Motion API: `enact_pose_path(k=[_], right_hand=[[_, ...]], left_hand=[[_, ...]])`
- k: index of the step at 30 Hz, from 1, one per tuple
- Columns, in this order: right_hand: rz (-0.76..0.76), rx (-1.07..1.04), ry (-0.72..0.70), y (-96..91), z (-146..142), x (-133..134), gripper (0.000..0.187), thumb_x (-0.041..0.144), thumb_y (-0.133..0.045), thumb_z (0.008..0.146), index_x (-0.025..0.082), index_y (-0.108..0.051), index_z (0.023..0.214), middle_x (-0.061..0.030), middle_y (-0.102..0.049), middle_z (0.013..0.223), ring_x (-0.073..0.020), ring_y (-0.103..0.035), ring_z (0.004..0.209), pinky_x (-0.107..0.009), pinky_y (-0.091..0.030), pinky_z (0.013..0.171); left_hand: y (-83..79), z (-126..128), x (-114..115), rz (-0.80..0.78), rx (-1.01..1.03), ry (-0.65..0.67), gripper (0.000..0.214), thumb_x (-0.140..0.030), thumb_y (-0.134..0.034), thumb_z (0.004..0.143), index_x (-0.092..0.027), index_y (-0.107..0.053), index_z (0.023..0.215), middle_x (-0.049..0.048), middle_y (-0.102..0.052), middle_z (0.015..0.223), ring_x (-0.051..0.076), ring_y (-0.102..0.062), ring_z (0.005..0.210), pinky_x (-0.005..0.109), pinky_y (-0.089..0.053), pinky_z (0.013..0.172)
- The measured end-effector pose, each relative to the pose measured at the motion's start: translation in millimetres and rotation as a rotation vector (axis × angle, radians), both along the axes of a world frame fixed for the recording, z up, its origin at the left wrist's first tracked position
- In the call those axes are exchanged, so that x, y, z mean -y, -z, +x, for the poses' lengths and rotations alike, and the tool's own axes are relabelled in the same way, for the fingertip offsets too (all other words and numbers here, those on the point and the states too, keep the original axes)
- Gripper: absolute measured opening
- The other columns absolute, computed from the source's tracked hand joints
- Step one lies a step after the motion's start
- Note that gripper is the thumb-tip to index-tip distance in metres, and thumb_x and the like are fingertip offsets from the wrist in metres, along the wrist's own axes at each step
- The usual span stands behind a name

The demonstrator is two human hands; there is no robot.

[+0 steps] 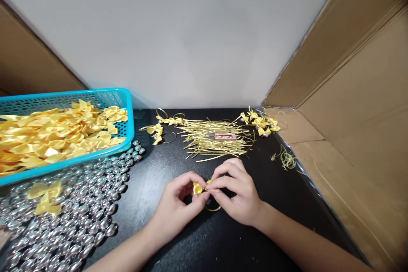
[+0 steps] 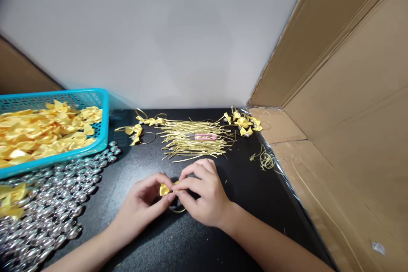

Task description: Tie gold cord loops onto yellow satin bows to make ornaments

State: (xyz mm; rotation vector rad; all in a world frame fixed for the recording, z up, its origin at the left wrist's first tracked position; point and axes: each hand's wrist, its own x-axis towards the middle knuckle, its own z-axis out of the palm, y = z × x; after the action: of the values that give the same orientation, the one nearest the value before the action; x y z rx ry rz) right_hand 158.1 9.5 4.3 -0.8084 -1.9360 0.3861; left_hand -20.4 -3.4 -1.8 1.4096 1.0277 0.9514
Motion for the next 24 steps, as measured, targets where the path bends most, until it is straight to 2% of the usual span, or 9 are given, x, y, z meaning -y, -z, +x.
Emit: enact_pose_path(k=[5, 13, 18, 24], right_hand=[[0.089, 0.018, -0.019, 2.3, 1.4, 1.5, 0.010, 0.014, -0.061, 0.085, 0.020, -0.068, 0.084, -0.0023, -0.065, 0.076, -0.0168, -0.055, 0.075, -0.036, -0.043, 0.071], [0.211, 0.063, 0.027, 4.1, 0.3, 7.4, 0.011, 0.012, -0.061, 0.078, 0.021, -0.065, 0.082, -0.0001, -0.066, 0.072, -0.0158, -0.054, 0.071, -0.035, -0.042, 0.071], [0.235, 0.075, 0.055, 4.9, -1.1, 9.3, 0.009, 0.012, -0.063, 0.076, 0.021, -0.063, 0.076, 0.0016, -0.067, 0.071, -0.0148, -0.054, 0.070, -0.035, -0.041, 0.072], [0.252, 0.101, 0.072, 7.4, -2.1, 9.9, 0.009, 0.012, -0.063, 0.077, 0.021, -0.062, 0.074, 0.0025, -0.068, 0.071, -0.0144, -0.053, 0.071, -0.035, -0.041, 0.075]], left_hand=[[-2.3, -0.8, 0.1, 0.161, -0.121, 0.025, 0.012, -0.023, -0.059, 0.084, -0.017, -0.059, 0.073, -0.0023, -0.053, 0.062, 0.012, -0.049, 0.056, 0.023, -0.041, 0.053], [-4.0, -3.0, 2.2, 0.392, -0.203, 0.015, 0.011, -0.014, -0.062, 0.082, -0.017, -0.060, 0.071, -0.0021, -0.058, 0.061, 0.011, -0.052, 0.054, 0.021, -0.040, 0.053], [-1.6, -3.8, 2.3, 0.438, -0.197, 0.023, 0.011, -0.010, -0.058, 0.083, -0.018, -0.058, 0.076, -0.0025, -0.060, 0.063, 0.011, -0.053, 0.054, 0.021, -0.041, 0.053], [-0.9, -5.2, 1.7, 0.435, -0.229, 0.093, 0.016, -0.011, -0.053, 0.087, -0.018, -0.066, 0.082, 0.0006, -0.064, 0.064, 0.013, -0.057, 0.057, 0.022, -0.042, 0.054]])
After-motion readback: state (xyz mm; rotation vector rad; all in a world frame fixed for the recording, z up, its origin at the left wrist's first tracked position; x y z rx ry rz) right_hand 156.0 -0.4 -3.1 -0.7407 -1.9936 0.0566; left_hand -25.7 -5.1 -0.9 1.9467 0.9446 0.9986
